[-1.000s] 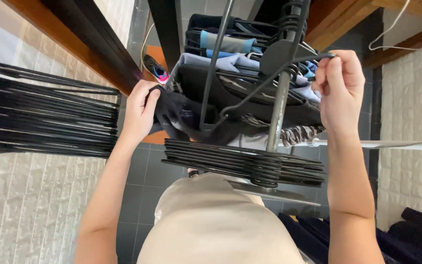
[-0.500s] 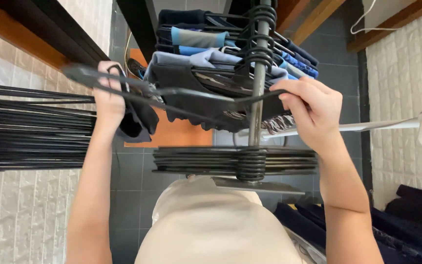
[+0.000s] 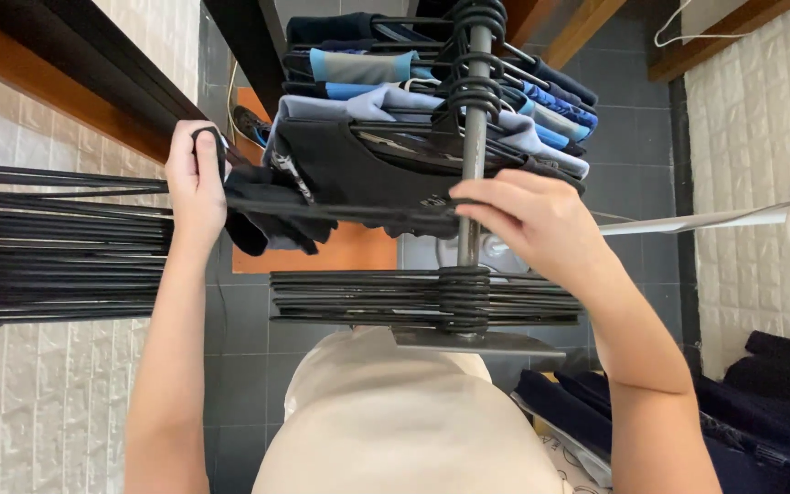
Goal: The person is organizing clothes by hanging some items on a rack and folding others on a desk.
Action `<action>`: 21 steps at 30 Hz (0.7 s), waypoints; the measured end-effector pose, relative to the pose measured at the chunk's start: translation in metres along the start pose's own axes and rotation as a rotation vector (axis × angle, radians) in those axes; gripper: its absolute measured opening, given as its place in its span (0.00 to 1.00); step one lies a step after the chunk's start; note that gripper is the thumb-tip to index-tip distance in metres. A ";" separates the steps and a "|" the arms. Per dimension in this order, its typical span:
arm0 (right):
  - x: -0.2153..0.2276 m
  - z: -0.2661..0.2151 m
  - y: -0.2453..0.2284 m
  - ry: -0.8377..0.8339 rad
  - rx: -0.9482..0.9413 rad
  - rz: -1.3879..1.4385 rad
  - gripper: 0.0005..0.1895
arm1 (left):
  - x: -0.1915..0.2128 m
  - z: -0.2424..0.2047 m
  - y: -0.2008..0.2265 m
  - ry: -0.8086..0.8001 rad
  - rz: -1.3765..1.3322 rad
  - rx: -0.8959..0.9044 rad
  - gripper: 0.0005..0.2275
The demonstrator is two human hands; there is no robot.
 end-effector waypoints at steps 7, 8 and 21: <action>-0.005 -0.021 0.005 -0.097 -0.101 -0.065 0.06 | -0.020 0.009 0.047 -0.082 0.027 -0.124 0.03; -0.005 -0.020 0.004 -0.136 -0.123 -0.045 0.06 | -0.029 0.009 0.057 -0.112 0.060 -0.169 0.04; 0.004 0.028 0.036 0.003 -0.146 -0.257 0.07 | -0.117 0.006 0.085 -0.390 0.482 -0.291 0.11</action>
Point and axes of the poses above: each hand's wrist, its own z-axis towards the middle knuckle, its own x-axis out of the back of the hand, y = z × x, the point moved 7 cm from there along z, towards the middle knuckle, and after that the axes turned 5 degrees about x, right-handed, at the moved point
